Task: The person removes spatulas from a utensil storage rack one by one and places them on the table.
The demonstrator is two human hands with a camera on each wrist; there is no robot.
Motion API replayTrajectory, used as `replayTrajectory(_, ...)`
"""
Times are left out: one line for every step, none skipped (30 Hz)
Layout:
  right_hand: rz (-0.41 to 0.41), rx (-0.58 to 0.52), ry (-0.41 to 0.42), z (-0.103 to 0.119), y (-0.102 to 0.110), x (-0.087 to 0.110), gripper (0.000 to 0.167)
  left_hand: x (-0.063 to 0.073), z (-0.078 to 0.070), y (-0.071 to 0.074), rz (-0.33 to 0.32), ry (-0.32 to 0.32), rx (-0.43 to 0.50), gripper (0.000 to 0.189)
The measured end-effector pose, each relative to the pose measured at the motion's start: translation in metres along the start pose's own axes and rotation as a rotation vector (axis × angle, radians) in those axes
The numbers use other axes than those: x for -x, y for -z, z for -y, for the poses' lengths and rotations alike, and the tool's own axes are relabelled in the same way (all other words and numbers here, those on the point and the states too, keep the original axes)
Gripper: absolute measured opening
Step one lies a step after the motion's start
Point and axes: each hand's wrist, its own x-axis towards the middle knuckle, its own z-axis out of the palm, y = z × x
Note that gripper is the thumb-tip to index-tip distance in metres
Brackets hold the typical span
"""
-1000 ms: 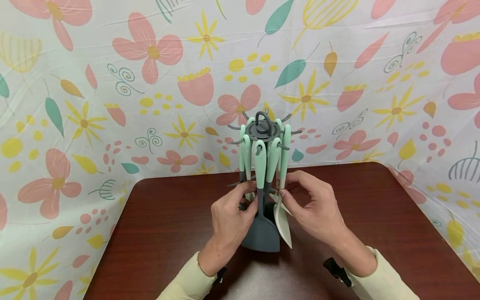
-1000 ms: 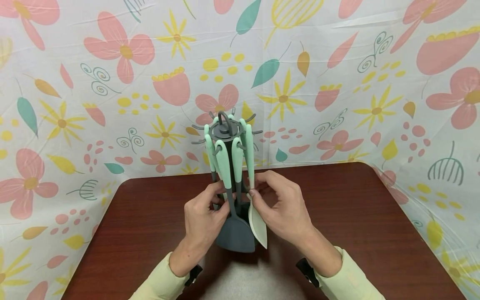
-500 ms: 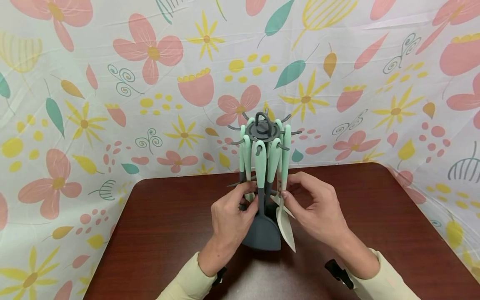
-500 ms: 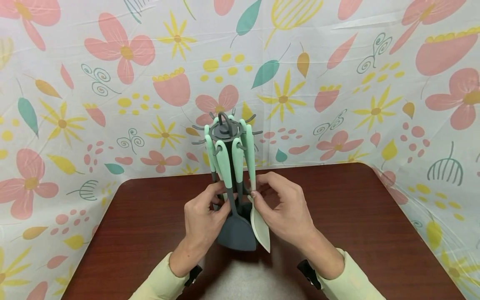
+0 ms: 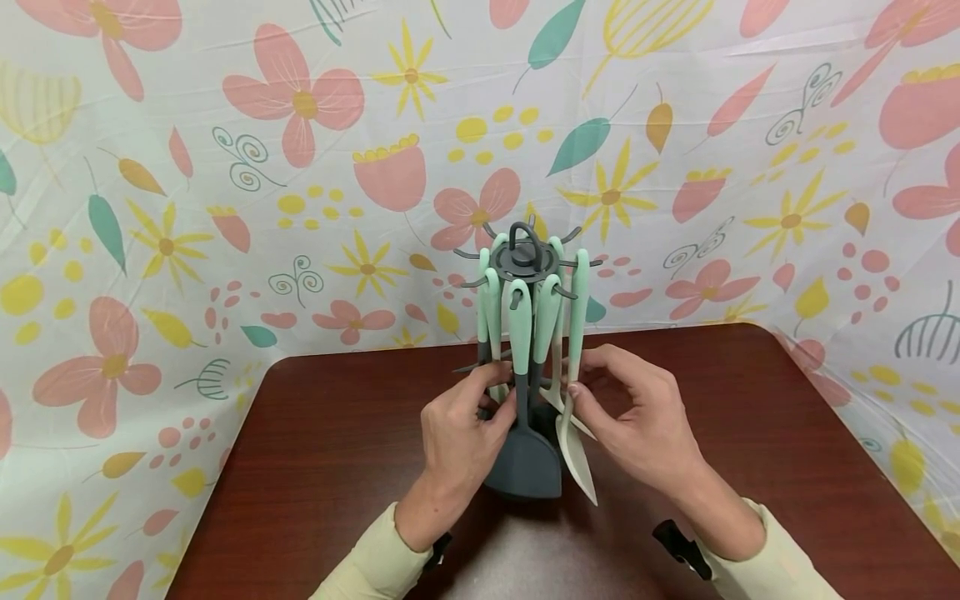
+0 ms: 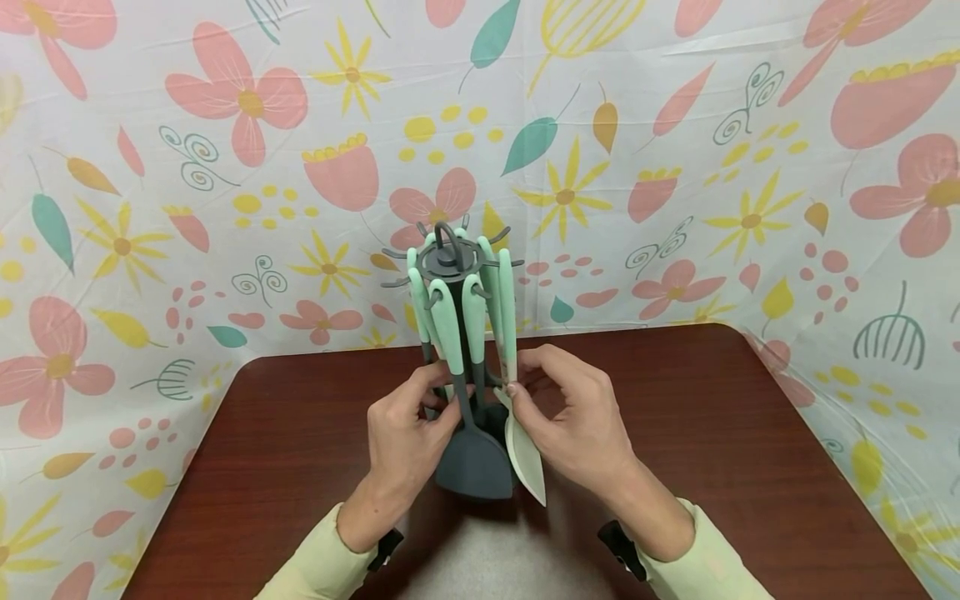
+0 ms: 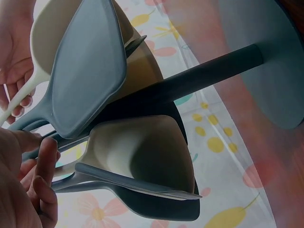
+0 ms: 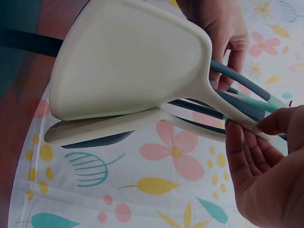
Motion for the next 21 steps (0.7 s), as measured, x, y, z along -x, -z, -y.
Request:
replayTrajectory(0.002,-0.008,-0.002,0.0002,0.0004,0.0004,0.036,0.0000,-0.0001,0.0000,-0.001,0.000,0.000,0.030)
replayTrajectory(0.003,-0.013,-0.005,0.0003,0.0009,0.0008,0.036,0.0001,-0.0001,-0.0001,-0.001,-0.001,-0.002,0.030)
replayTrajectory(0.004,-0.019,-0.008,0.0004,0.0013,0.0012,0.037,0.0001,-0.0001,-0.0001,-0.002,-0.001,-0.002,0.030)
replayTrajectory(0.005,-0.027,-0.007,0.0005,0.0016,0.0015,0.037,0.0002,-0.0002,-0.0001,-0.003,-0.002,-0.003,0.030)
replayTrajectory(0.005,-0.026,-0.010,0.0005,0.0020,0.0019,0.037,0.0002,-0.0003,-0.0001,-0.004,-0.002,-0.003,0.030)
replayTrajectory(0.005,-0.024,-0.012,0.0006,0.0023,0.0022,0.037,0.0003,-0.0004,-0.0002,-0.004,-0.003,-0.004,0.030)
replayTrajectory(0.005,-0.022,-0.014,0.0008,0.0027,0.0025,0.036,0.0002,-0.0005,-0.0001,-0.005,-0.003,-0.005,0.030)
replayTrajectory(0.003,-0.016,-0.017,0.0008,0.0031,0.0028,0.036,0.0002,-0.0005,-0.0001,-0.005,-0.003,-0.005,0.030)
replayTrajectory(0.002,-0.010,-0.019,0.0010,0.0035,0.0032,0.036,0.0001,-0.0006,0.0000,-0.004,-0.004,-0.005,0.030)
replayTrajectory(0.001,-0.005,-0.022,0.0011,0.0039,0.0035,0.036,0.0000,-0.0007,0.0001,-0.004,-0.004,-0.005,0.030)
replayTrajectory(-0.001,0.000,-0.024,0.0012,0.0043,0.0038,0.035,-0.0001,-0.0008,0.0002,-0.003,-0.004,-0.007,0.030)
replayTrajectory(-0.002,0.003,-0.026,0.0013,0.0047,0.0041,0.035,-0.0002,-0.0009,0.0003,-0.003,-0.003,-0.009,0.030)
replayTrajectory(-0.003,0.006,-0.026,0.0014,0.0050,0.0044,0.035,-0.0002,-0.0011,0.0004,-0.002,-0.002,-0.010,0.030)
replayTrajectory(-0.005,0.006,-0.025,0.0014,0.0053,0.0047,0.035,-0.0001,-0.0013,0.0004,-0.001,-0.002,-0.011,0.030)
replayTrajectory(-0.006,0.005,-0.024,0.0015,0.0056,0.0050,0.035,-0.0001,-0.0014,0.0004,-0.001,-0.001,-0.012,0.030)
replayTrajectory(-0.007,0.003,-0.023,0.0015,0.0059,0.0054,0.035,0.0000,-0.0015,0.0005,0.000,0.001,-0.014,0.031)
replayTrajectory(-0.008,0.001,-0.021,0.0016,0.0062,0.0057,0.036,0.0001,-0.0017,0.0005,0.001,0.002,-0.015,0.031)
replayTrajectory(-0.008,-0.003,-0.023,0.0018,0.0067,0.0060,0.036,0.0001,-0.0018,0.0005,0.002,0.004,-0.017,0.031)
replayTrajectory(-0.010,-0.006,-0.020,0.0020,0.0070,0.0063,0.037,0.0001,-0.0019,0.0006,0.002,0.006,-0.018,0.031)
replayTrajectory(-0.013,-0.011,-0.016,0.0020,0.0074,0.0065,0.037,0.0002,-0.0019,0.0006,0.002,0.007,-0.019,0.031)
replayTrajectory(-0.016,-0.011,-0.013,0.0022,0.0078,0.0067,0.037,0.0001,-0.0019,0.0007,0.002,0.008,-0.019,0.031)
